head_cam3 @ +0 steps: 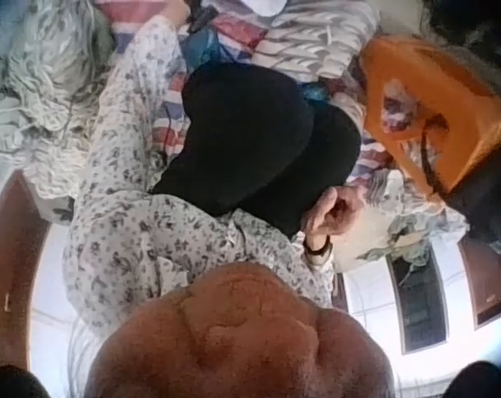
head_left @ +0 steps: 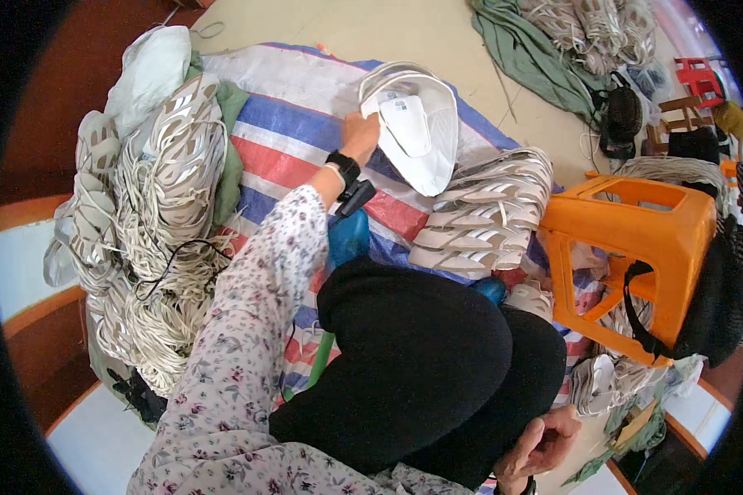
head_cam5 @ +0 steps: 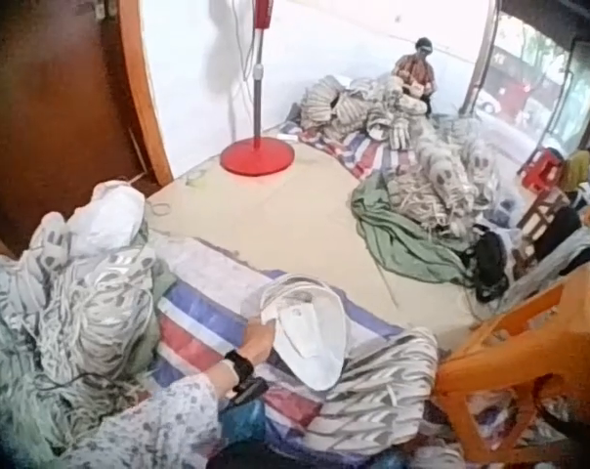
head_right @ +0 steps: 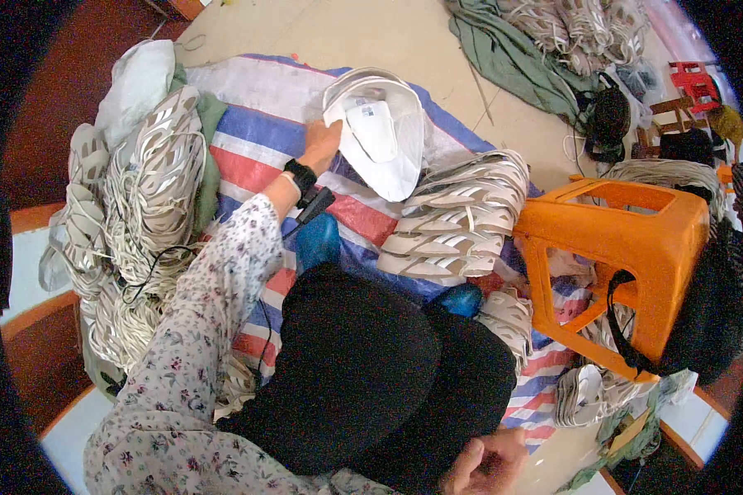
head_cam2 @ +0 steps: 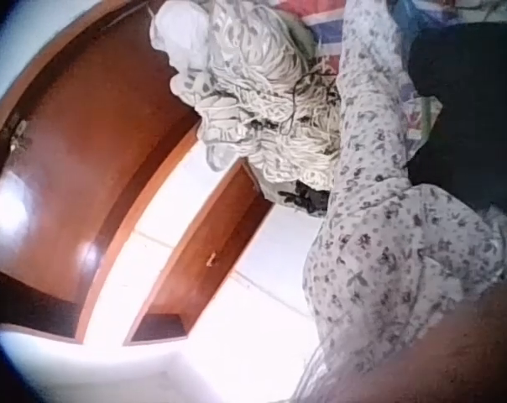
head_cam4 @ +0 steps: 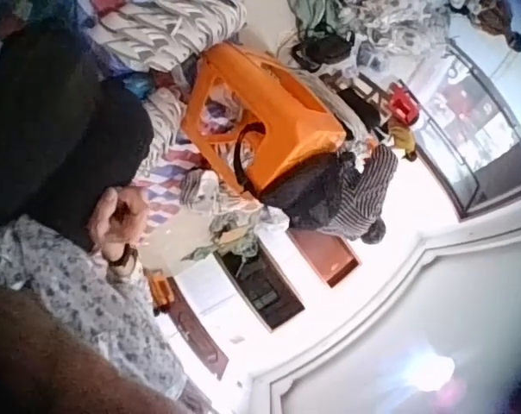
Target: The recorder is lacing a tan and white athletic shoe in a workshop setting.
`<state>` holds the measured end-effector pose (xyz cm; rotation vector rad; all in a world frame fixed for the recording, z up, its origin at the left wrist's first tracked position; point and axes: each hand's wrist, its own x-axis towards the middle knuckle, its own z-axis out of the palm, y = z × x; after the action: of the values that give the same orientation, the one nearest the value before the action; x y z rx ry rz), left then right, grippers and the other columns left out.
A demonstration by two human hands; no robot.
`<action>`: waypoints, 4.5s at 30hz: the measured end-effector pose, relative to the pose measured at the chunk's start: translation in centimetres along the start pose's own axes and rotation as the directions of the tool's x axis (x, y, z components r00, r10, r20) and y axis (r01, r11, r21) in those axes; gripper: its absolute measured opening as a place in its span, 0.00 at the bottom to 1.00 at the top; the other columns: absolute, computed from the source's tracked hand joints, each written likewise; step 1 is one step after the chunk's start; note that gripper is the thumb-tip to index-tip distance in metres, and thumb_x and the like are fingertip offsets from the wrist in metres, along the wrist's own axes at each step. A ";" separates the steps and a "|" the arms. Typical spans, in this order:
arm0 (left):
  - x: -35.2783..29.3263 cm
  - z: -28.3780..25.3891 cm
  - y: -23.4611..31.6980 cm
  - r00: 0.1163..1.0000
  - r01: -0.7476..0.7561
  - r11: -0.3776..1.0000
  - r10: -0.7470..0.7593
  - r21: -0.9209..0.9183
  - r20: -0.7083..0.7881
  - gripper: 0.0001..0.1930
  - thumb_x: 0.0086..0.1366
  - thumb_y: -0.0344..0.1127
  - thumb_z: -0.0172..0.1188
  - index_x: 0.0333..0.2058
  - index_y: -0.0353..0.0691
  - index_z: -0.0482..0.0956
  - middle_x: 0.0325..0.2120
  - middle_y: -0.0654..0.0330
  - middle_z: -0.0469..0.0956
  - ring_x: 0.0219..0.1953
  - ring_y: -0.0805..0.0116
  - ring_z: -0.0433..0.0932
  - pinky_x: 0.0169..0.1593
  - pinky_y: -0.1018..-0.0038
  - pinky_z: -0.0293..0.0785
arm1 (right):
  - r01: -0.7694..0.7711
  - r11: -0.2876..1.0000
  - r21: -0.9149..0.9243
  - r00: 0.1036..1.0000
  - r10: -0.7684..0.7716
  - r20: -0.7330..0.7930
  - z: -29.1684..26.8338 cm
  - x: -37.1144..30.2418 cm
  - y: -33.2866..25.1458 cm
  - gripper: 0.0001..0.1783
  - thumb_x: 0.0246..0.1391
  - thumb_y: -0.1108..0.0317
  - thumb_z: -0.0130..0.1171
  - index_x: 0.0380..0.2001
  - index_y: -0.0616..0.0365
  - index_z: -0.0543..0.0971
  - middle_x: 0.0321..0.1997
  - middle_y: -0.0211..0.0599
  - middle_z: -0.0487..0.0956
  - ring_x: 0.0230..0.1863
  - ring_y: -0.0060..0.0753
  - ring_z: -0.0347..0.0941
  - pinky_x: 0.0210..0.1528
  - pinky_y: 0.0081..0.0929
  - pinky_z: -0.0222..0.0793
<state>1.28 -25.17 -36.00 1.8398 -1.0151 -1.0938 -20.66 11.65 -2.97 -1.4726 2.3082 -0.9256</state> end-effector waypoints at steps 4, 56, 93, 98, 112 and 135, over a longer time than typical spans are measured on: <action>-1.4 -5.8 4.3 0.982 0.079 0.869 0.016 -0.489 0.187 0.15 0.63 0.35 0.58 0.42 0.27 0.80 0.34 0.54 0.83 0.35 0.62 0.83 0.36 0.67 0.77 | 0.072 0.995 0.072 0.997 -0.073 0.013 -0.2 -0.1 -0.2 0.13 0.62 0.65 0.55 0.29 0.60 0.65 0.28 0.30 0.61 0.31 0.24 0.57 0.35 0.25 0.52; -30.4 -12.2 23.0 0.214 -0.976 0.184 0.912 0.117 0.349 0.18 0.70 0.45 0.52 0.45 0.37 0.81 0.46 0.51 0.79 0.46 0.60 0.75 0.50 0.70 0.70 | -0.280 0.156 0.947 0.957 0.128 0.262 -2.8 -6.7 4.5 0.18 0.62 0.66 0.60 0.51 0.58 0.68 0.47 0.36 0.77 0.47 0.25 0.74 0.51 0.25 0.71; -34.1 -10.5 24.6 0.321 -0.867 0.498 0.584 -0.017 0.746 0.26 0.64 0.55 0.59 0.44 0.33 0.77 0.47 0.45 0.76 0.52 0.57 0.72 0.58 0.70 0.65 | 0.718 0.679 0.153 0.675 -0.733 0.090 -6.1 -8.8 1.8 0.30 0.36 0.82 0.60 0.49 0.63 0.76 0.49 0.49 0.70 0.49 0.54 0.70 0.48 0.42 0.71; -34.8 -11.2 24.5 0.288 -0.825 0.560 0.536 -0.079 0.793 0.28 0.60 0.54 0.62 0.46 0.34 0.76 0.45 0.47 0.76 0.50 0.59 0.74 0.56 0.69 0.67 | 0.454 0.721 0.524 0.803 -0.585 0.109 -7.9 -5.4 2.1 0.24 0.45 0.81 0.59 0.49 0.64 0.76 0.34 0.42 0.74 0.37 0.39 0.75 0.39 0.31 0.72; -37.1 -11.3 24.3 0.213 -0.957 0.291 0.714 -0.006 0.667 0.32 0.54 0.47 0.66 0.54 0.35 0.73 0.48 0.45 0.75 0.51 0.53 0.75 0.55 0.63 0.70 | 0.089 0.761 0.642 0.859 -0.385 0.337 -2.8 8.8 2.3 0.19 0.67 0.56 0.49 0.30 0.62 0.72 0.18 0.28 0.67 0.18 0.21 0.66 0.22 0.24 0.62; -37.2 -13.4 24.5 0.245 -0.936 0.347 0.756 -0.054 0.607 0.31 0.58 0.35 0.61 0.60 0.37 0.68 0.53 0.49 0.73 0.56 0.59 0.72 0.59 0.67 0.67 | 0.356 0.627 0.693 0.917 -0.378 -0.129 -0.2 5.8 1.4 0.11 0.60 0.63 0.59 0.43 0.55 0.81 0.31 0.33 0.77 0.27 0.30 0.70 0.30 0.24 0.65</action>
<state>-4.43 0.93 2.03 0.7452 -2.3240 -0.6886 -24.44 7.04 -2.97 -1.5604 1.3301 -1.6495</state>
